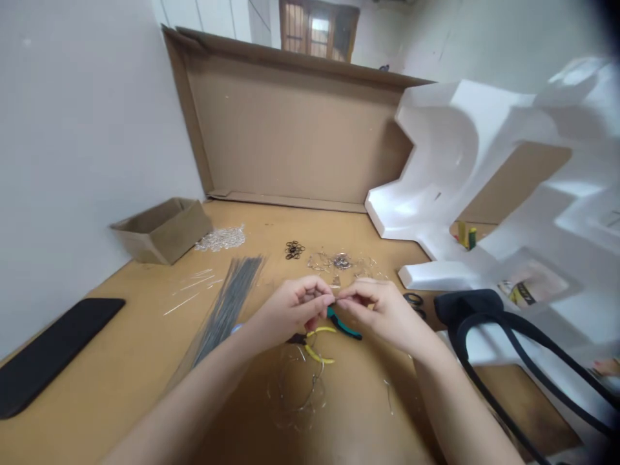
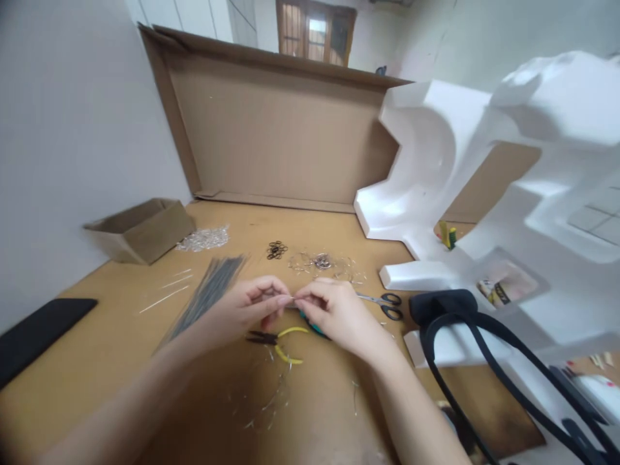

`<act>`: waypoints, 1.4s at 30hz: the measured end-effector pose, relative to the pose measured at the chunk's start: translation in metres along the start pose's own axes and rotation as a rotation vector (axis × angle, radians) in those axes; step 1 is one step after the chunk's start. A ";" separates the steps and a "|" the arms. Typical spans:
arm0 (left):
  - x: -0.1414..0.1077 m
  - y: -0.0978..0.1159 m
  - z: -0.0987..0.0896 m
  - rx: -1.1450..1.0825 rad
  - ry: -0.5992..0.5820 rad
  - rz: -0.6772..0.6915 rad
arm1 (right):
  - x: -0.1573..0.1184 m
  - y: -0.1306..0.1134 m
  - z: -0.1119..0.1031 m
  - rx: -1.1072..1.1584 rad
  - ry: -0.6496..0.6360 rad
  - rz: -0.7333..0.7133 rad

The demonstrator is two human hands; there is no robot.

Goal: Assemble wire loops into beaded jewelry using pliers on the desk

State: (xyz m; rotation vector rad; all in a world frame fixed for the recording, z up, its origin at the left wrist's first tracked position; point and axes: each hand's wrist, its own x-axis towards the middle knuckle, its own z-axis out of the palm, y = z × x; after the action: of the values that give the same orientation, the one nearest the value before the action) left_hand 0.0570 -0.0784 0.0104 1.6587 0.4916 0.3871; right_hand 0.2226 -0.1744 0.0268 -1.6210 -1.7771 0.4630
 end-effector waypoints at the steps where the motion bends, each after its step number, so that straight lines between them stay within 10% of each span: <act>1: 0.000 -0.001 -0.001 0.003 0.005 0.004 | -0.001 0.000 -0.001 0.008 -0.007 0.013; 20: 0.008 -0.002 -0.012 0.085 0.176 -0.030 | 0.016 0.072 0.036 -0.550 -0.431 0.328; 42: 0.003 0.004 -0.016 0.057 0.216 -0.023 | 0.018 0.072 0.051 -0.492 -0.278 0.288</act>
State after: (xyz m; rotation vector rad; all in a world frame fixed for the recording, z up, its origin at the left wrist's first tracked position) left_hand 0.0520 -0.0635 0.0163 1.6734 0.6872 0.5432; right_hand 0.2396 -0.1365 -0.0529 -2.2675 -1.9748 0.4164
